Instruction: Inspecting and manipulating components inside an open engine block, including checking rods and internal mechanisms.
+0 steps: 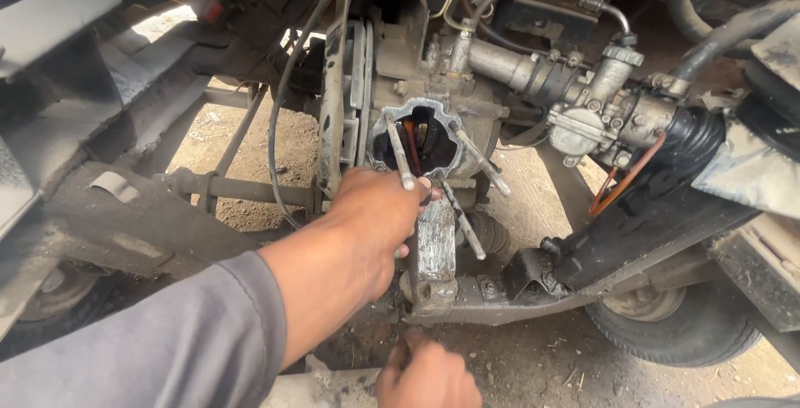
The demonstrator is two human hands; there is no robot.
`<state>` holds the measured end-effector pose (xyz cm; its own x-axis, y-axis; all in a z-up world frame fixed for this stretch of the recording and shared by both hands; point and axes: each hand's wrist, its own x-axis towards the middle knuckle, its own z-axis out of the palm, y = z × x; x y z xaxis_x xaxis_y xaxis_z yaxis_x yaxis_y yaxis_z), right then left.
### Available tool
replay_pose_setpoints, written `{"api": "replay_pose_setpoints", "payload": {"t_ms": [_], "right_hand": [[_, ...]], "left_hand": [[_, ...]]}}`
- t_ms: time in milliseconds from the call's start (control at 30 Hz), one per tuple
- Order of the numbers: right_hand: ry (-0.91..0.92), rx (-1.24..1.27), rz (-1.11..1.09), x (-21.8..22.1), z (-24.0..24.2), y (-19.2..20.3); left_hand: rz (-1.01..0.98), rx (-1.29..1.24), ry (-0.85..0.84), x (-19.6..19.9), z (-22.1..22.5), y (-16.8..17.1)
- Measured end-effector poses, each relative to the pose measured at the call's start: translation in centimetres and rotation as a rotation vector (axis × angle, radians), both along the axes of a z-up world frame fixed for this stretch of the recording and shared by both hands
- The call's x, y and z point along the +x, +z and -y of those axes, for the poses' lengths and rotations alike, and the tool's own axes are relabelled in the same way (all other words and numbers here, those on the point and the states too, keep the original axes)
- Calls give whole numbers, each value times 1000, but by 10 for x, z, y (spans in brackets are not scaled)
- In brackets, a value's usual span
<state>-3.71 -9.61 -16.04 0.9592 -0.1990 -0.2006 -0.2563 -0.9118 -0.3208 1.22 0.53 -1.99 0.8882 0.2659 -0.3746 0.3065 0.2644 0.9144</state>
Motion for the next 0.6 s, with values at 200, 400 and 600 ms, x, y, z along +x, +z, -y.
{"api": "replay_pose_setpoints", "payload": {"t_ms": [200,400,600], "right_hand": [[-4,1,16,10,13,-49],[25,60,123,7,-7,-36],[-24,122,320,22,3,-116]], "left_hand": [[30,19,5,1,4,3],[51,-16,2,2,1,-5],[11,-11,27,-1,2,6]]}}
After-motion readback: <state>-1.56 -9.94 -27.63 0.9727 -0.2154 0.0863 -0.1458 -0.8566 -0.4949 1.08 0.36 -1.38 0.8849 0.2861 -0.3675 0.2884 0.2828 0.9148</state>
